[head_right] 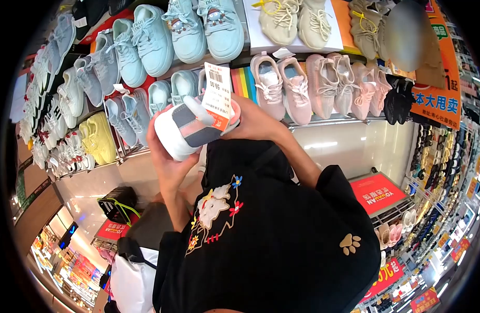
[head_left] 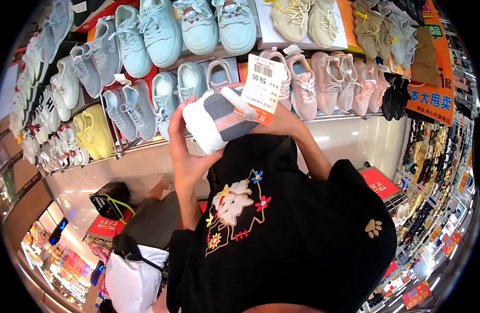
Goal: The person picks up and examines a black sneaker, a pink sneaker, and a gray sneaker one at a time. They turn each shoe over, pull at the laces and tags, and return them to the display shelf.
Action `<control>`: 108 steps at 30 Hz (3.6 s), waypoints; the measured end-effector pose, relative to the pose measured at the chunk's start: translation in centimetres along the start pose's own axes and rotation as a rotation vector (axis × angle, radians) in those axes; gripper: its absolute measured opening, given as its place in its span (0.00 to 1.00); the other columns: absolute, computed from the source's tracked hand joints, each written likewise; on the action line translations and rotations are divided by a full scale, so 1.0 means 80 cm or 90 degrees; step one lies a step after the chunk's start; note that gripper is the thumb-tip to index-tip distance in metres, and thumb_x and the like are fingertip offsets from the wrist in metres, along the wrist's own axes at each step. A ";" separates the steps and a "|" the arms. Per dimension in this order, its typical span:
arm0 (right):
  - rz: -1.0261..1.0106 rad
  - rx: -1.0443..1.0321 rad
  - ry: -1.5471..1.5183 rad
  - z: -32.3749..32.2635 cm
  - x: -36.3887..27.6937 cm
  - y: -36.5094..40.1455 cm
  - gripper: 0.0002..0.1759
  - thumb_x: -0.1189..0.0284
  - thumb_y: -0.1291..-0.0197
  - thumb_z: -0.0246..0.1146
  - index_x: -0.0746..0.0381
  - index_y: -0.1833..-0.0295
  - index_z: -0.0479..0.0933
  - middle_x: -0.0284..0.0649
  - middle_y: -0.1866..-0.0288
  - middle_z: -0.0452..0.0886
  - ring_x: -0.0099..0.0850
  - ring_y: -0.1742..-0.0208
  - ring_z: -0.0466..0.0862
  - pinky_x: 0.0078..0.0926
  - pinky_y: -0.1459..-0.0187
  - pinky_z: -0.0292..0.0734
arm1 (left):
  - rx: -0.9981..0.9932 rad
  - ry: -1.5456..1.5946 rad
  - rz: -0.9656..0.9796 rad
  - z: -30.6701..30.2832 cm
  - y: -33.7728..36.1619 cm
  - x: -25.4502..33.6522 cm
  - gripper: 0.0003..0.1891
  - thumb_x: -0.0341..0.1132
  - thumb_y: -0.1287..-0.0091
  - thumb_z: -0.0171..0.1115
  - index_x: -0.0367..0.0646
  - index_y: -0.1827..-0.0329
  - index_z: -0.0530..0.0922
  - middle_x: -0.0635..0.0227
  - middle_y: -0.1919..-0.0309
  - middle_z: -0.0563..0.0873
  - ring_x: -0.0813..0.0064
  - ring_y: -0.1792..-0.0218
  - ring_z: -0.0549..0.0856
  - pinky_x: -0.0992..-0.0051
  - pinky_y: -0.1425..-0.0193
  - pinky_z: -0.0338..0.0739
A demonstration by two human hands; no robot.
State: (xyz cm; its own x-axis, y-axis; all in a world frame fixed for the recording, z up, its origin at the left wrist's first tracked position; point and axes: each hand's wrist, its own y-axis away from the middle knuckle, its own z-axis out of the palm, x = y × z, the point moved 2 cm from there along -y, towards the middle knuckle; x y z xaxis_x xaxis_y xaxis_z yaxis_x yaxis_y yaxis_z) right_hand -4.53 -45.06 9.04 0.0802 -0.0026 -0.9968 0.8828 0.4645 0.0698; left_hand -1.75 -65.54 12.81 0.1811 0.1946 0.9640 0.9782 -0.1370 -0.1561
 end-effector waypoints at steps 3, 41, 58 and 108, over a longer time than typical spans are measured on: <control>-0.020 0.015 0.037 -0.002 -0.012 -0.007 0.44 0.78 0.60 0.75 0.64 0.34 0.64 0.39 0.41 0.76 0.27 0.41 0.75 0.28 0.39 0.69 | -0.001 0.004 -0.027 -0.006 -0.004 0.002 0.52 0.27 0.61 0.77 0.41 0.30 0.55 0.52 0.33 0.66 0.58 0.34 0.69 0.61 0.31 0.64; 0.001 0.397 -0.129 -0.098 0.025 -0.002 0.17 0.69 0.31 0.55 0.68 0.43 0.72 0.41 0.55 0.83 0.26 0.50 0.81 0.23 0.45 0.72 | 0.077 0.640 -0.512 0.042 0.011 -0.066 0.37 0.62 0.31 0.45 0.44 0.29 0.61 0.61 0.33 0.68 0.64 0.33 0.67 0.58 0.29 0.58; 0.010 0.120 -0.507 0.009 0.049 -0.015 0.59 0.43 0.54 0.71 0.65 0.27 0.51 0.41 0.31 0.64 0.34 0.30 0.65 0.35 0.31 0.60 | 0.256 0.246 -0.144 0.062 -0.007 -0.042 0.52 0.46 0.47 0.75 0.40 0.26 0.49 0.59 0.35 0.67 0.66 0.35 0.68 0.67 0.30 0.60; 0.127 0.025 -0.697 -0.002 0.094 -0.013 0.52 0.32 0.45 0.49 0.63 0.28 0.56 0.50 0.34 0.70 0.42 0.38 0.76 0.42 0.40 0.76 | -0.015 -0.181 0.092 0.067 -0.030 0.030 0.26 0.23 0.59 0.77 0.39 0.55 0.75 0.61 0.62 0.78 0.66 0.61 0.79 0.72 0.55 0.75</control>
State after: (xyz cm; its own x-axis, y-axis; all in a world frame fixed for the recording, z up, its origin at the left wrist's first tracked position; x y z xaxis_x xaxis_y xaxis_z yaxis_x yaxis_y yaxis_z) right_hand -4.90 -45.45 1.46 0.5707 -0.7197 -0.3955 0.8207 0.5158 0.2456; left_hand -3.15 -59.57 14.34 0.3424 0.4351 0.8327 0.9383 -0.2046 -0.2789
